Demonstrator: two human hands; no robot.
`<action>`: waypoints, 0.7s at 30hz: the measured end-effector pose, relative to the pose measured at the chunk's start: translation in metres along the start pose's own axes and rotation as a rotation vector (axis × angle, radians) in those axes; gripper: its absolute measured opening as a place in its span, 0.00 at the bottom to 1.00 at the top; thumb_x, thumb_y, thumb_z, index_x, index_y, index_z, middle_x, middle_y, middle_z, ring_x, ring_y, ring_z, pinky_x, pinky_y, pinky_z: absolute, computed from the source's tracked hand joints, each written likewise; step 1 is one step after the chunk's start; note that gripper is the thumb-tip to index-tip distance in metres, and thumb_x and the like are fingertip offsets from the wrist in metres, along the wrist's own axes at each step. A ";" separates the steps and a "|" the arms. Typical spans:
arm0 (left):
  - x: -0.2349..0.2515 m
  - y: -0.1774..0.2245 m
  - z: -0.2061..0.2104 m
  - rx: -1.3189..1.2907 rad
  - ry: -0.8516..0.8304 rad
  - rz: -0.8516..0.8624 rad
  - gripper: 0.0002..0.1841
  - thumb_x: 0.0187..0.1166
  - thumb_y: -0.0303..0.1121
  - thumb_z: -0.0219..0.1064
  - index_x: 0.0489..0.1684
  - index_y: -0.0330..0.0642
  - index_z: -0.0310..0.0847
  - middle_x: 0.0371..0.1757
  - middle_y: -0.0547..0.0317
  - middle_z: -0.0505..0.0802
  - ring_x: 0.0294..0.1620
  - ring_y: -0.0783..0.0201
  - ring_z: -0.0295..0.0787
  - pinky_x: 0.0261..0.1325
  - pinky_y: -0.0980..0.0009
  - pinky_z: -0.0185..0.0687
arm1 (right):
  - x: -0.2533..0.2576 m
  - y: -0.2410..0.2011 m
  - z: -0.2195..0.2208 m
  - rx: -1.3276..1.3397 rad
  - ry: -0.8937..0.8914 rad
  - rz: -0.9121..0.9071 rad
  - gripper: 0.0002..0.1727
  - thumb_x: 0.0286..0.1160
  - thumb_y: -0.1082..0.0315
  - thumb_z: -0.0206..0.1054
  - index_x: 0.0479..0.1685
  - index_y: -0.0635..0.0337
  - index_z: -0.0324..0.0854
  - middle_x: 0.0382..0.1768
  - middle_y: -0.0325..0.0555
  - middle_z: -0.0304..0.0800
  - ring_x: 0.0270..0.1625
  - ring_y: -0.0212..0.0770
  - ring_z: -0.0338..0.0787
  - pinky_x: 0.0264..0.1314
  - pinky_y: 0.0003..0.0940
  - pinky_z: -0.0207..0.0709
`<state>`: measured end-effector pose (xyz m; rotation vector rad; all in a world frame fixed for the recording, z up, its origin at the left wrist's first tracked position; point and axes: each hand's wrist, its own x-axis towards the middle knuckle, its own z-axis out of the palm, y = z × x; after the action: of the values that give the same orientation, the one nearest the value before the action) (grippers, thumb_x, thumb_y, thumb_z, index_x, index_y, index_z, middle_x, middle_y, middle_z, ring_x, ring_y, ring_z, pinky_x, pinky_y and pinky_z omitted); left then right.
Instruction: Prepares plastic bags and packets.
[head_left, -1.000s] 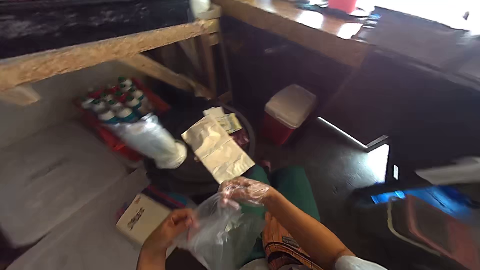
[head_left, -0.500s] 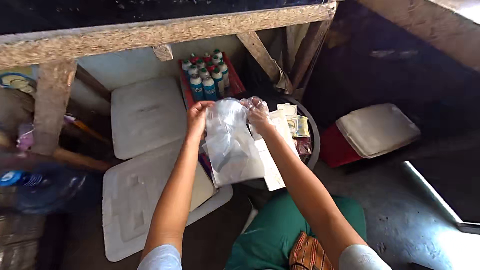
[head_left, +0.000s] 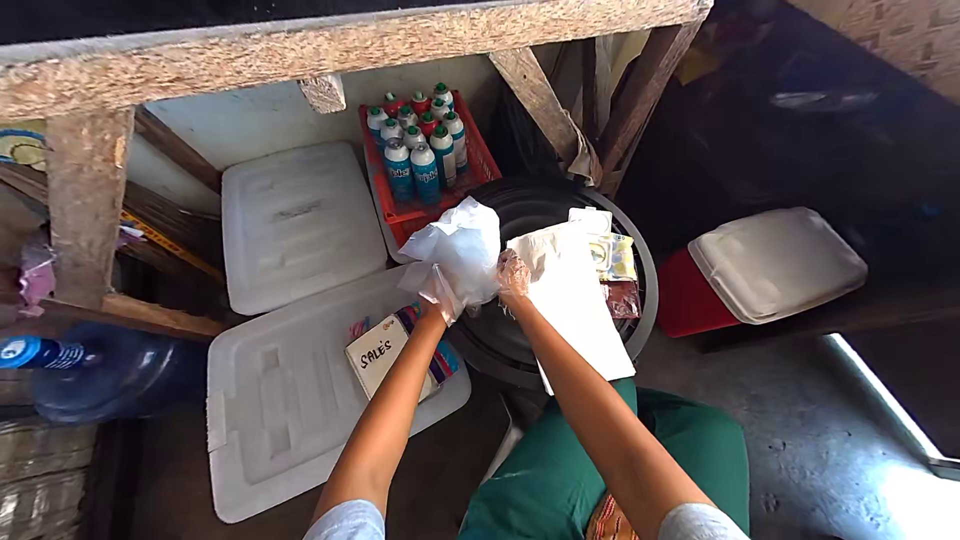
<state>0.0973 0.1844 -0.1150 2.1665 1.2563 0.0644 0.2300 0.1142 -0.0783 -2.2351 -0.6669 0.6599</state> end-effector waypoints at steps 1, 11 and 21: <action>0.000 0.000 -0.005 -0.152 0.096 0.017 0.24 0.85 0.27 0.62 0.73 0.16 0.69 0.73 0.19 0.79 0.79 0.29 0.72 0.81 0.40 0.63 | 0.001 0.003 -0.002 0.129 -0.002 0.004 0.20 0.90 0.67 0.54 0.70 0.72 0.77 0.63 0.70 0.86 0.68 0.63 0.85 0.71 0.60 0.74; -0.019 -0.002 -0.003 -1.279 -0.058 -0.042 0.17 0.91 0.33 0.53 0.74 0.42 0.70 0.57 0.55 0.87 0.53 0.66 0.84 0.57 0.64 0.84 | -0.026 0.008 -0.025 0.830 -0.173 0.096 0.06 0.81 0.81 0.58 0.49 0.67 0.78 0.31 0.42 0.82 0.28 0.31 0.82 0.33 0.27 0.80; -0.031 0.021 0.002 -0.190 0.209 0.050 0.22 0.83 0.25 0.63 0.71 0.20 0.73 0.67 0.22 0.83 0.73 0.30 0.78 0.76 0.37 0.67 | -0.007 0.023 0.000 -0.140 0.055 -0.142 0.13 0.77 0.69 0.67 0.55 0.64 0.90 0.57 0.66 0.89 0.63 0.64 0.88 0.64 0.63 0.78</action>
<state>0.0973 0.1518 -0.0974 2.0661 1.2549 0.4233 0.2314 0.0955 -0.0935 -2.2985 -0.8585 0.4921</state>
